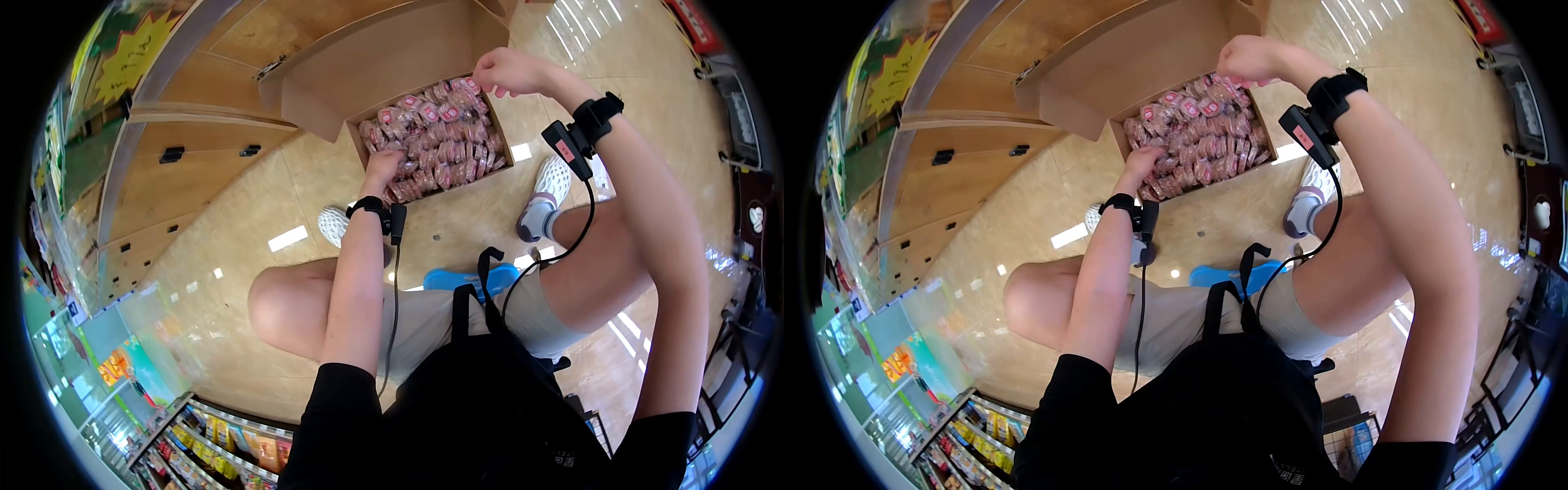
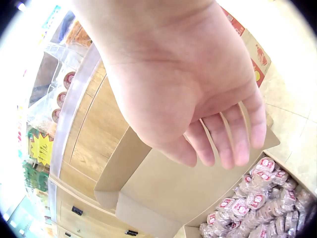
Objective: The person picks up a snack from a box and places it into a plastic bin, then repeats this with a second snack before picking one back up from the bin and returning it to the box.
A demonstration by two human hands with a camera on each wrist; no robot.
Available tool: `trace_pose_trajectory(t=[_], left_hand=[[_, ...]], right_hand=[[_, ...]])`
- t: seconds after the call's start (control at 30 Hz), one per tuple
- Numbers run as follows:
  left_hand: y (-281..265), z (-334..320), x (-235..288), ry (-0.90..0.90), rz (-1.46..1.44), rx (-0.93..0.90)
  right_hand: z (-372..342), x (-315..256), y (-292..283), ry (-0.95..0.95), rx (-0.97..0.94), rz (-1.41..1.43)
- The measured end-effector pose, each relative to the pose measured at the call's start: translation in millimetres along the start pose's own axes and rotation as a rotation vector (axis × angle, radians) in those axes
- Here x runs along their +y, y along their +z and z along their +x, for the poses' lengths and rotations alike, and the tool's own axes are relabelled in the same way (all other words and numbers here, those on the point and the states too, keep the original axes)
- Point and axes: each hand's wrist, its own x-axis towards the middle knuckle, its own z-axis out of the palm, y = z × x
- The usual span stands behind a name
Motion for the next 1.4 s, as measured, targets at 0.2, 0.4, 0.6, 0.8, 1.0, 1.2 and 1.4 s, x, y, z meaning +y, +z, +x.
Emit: trace_pose_trajectory(t=[0.2,0.4,0.6,0.8,1.0,1.2,1.4], left_hand=[[11.4,10.7,-27.9,0.293,0.39,0.044],[4.1,-5.7,-5.2,0.135,0.437,0.016],[-6.1,-15.9,-1.3,0.254,0.35,0.158],[-17.2,-22.4,11.9,0.345,0.16,0.247],[-16.8,-32.3,54.3,0.266,-0.393,0.092],[-22.9,-76.1,133.0,0.246,-0.582,0.03],[-32.1,-106.4,176.4,0.287,-0.644,0.001]], right_hand=[[0.3,-3.5,2.6,0.022,-0.009,0.023],[6.3,-1.3,3.9,-0.014,0.018,0.06],[10.0,-10.6,5.7,-0.069,0.03,0.009],[23.7,-15.6,9.7,-0.182,0.058,-0.063],[26.5,-25.5,11.3,-0.322,0.113,-0.198],[1.5,-57.0,8.2,-0.183,0.071,-0.233],[17.8,-43.8,17.7,-0.328,0.117,-0.198]])
